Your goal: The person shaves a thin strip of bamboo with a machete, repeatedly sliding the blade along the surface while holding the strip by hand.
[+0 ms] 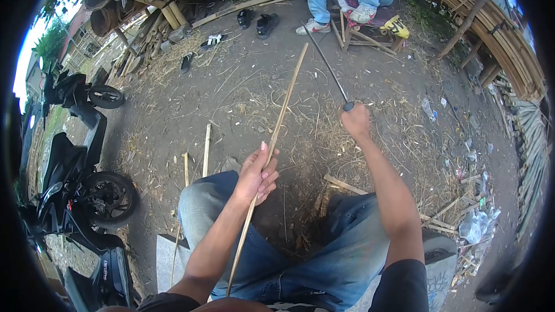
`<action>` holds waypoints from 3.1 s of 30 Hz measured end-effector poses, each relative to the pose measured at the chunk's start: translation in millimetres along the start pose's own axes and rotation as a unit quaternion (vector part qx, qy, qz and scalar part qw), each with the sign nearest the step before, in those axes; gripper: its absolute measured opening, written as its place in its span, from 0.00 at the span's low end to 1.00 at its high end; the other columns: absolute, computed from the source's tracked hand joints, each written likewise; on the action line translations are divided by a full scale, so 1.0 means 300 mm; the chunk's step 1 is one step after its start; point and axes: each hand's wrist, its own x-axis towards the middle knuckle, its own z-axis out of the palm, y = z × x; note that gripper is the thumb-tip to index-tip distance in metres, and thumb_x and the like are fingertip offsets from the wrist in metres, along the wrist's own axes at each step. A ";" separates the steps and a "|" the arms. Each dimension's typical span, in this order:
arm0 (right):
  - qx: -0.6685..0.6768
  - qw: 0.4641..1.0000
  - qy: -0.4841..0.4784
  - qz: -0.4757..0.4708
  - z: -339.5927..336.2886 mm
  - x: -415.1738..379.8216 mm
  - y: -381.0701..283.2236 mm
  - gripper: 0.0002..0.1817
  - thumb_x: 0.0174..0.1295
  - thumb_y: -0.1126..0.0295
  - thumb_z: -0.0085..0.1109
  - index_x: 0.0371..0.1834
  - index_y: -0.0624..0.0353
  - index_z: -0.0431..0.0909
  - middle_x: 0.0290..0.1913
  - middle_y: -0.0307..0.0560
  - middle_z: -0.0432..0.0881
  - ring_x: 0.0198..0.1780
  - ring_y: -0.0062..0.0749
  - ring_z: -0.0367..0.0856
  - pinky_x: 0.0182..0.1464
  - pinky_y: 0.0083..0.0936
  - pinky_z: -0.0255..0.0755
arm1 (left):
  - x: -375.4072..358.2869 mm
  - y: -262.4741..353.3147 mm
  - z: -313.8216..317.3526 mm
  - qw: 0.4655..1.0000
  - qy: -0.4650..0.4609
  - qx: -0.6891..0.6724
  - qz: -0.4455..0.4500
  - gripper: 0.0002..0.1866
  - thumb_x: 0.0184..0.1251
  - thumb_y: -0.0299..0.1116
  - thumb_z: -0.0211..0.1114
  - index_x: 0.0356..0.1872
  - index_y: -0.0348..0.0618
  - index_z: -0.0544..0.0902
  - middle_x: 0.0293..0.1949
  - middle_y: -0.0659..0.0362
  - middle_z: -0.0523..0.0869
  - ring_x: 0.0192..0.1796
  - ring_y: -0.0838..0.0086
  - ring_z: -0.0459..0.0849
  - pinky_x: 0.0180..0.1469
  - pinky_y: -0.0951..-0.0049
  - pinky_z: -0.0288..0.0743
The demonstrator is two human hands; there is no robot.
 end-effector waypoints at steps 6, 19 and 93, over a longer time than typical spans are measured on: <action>0.018 0.992 -0.006 -0.125 -0.067 -0.119 -0.174 0.11 0.53 0.69 0.63 0.27 0.69 0.81 0.25 0.65 0.82 0.31 0.60 0.83 0.38 0.46 0.75 | 0.010 0.015 -0.006 0.994 0.009 0.091 0.066 0.14 0.81 0.42 0.57 0.49 0.40 0.75 0.19 0.68 0.70 0.11 0.87 0.61 0.10 0.83 0.52; -0.010 0.949 -0.162 -0.269 0.011 -0.364 -0.349 0.08 0.52 0.66 0.63 0.29 0.58 0.84 0.24 0.58 0.84 0.29 0.60 0.84 0.35 0.46 0.78 | -0.010 0.031 -0.040 0.976 0.007 0.204 0.075 0.22 0.85 0.41 0.48 0.61 0.32 0.78 0.24 0.67 0.72 0.15 0.86 0.64 0.15 0.80 0.59; 0.235 0.967 -0.100 0.008 -0.014 -0.368 -0.374 0.16 0.65 0.63 0.71 0.28 0.61 0.76 0.15 0.33 0.68 0.13 0.17 0.66 0.16 0.20 0.58 | -0.024 -0.016 -0.141 0.926 -0.037 0.363 0.094 0.21 0.86 0.47 0.45 0.44 0.39 0.76 0.20 0.67 0.69 0.19 0.80 0.69 0.22 0.74 0.64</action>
